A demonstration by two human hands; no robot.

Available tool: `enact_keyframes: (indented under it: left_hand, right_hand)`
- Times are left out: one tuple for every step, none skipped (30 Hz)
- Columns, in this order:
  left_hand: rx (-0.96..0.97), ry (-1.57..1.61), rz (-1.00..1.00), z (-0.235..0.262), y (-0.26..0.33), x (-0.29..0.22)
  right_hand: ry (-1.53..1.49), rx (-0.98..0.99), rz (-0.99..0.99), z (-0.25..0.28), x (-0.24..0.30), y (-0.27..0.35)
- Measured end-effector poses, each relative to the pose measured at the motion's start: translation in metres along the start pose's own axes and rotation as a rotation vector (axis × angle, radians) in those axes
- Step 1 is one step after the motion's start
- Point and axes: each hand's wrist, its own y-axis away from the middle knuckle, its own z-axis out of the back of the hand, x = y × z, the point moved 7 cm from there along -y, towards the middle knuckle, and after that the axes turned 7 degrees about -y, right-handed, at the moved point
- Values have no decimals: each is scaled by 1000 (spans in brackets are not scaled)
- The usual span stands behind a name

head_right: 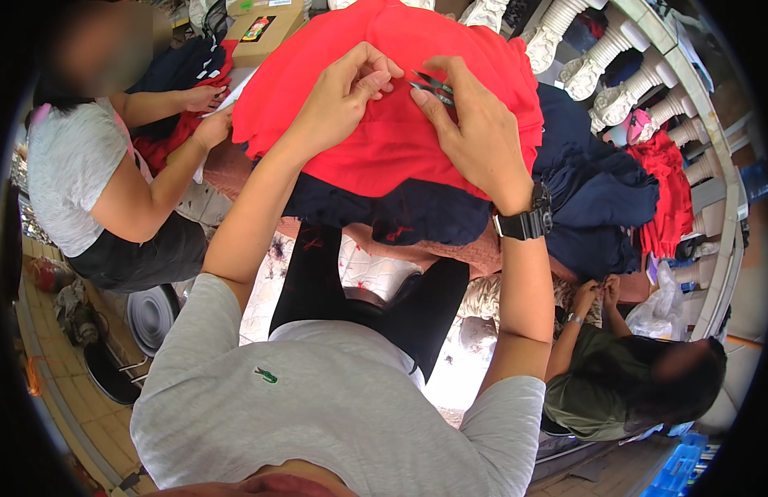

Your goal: The person uses small scissors to trim loose threads from a red t-shirt held in their hands. They repeatedly adjust the fabric to access different areas and continue trimming throughout the clip.

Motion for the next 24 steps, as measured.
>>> enact_keyframes:
  left_hand:
    - [19,18,1,-1,0,0]
    - [38,35,3,-2,0,0]
    - [57,49,8,-3,1,0]
    - [36,54,-2,-1,2,0]
    - [15,58,-12,0,2,0]
    - [-5,65,-23,0,3,0]
    - [-4,69,-32,0,5,-1]
    - [-2,72,-41,0,6,-2]
    - [-2,76,-51,0,6,-3]
    - [25,64,-33,-1,6,-2]
    - [52,52,-15,-1,5,-1]
    - [78,38,5,-2,5,-1]
    - [78,41,9,-1,5,-2]
    - [79,43,13,-1,5,-3]
    - [80,46,16,-1,4,-4]
    - [83,43,12,-1,4,-5]
    - [86,40,8,-1,3,-6]
    - [88,37,5,-2,2,-6]
    - [90,32,-3,-1,1,-6]
    - [92,27,-11,-1,1,-7]
    - [94,22,-19,-1,1,-8]
    - [96,27,-6,-1,1,-9]
    - [98,30,7,-1,2,-11]
    - [100,34,21,-1,3,-12]
  right_hand:
    - [19,13,13,-3,-3,2]
    - [38,26,25,-4,-4,3]
    - [82,5,33,-4,-2,4]
    - [90,8,34,-4,0,3]
    - [98,11,35,-3,4,1]
    - [108,15,35,-3,5,1]
    - [118,8,44,-3,6,1]
    - [127,0,52,-3,7,1]
    - [138,-8,62,-3,7,1]
    - [144,-14,58,-3,7,1]
    - [150,-21,54,-3,6,1]
    - [154,-28,50,-2,7,1]
    - [156,-37,44,-1,8,1]
    - [159,-47,38,0,10,1]
    - [162,-58,32,2,11,1]
    - [150,-68,37,2,11,0]
    - [138,-79,42,2,11,-1]
    - [125,-89,48,2,11,-1]
    - [134,-76,32,2,12,-2]
    - [143,-63,16,3,14,-3]
    - [152,-50,1,3,14,-4]
    - [157,-58,6,3,15,-4]
    - [162,-66,11,2,14,-4]
    - [165,-73,16,2,14,-4]
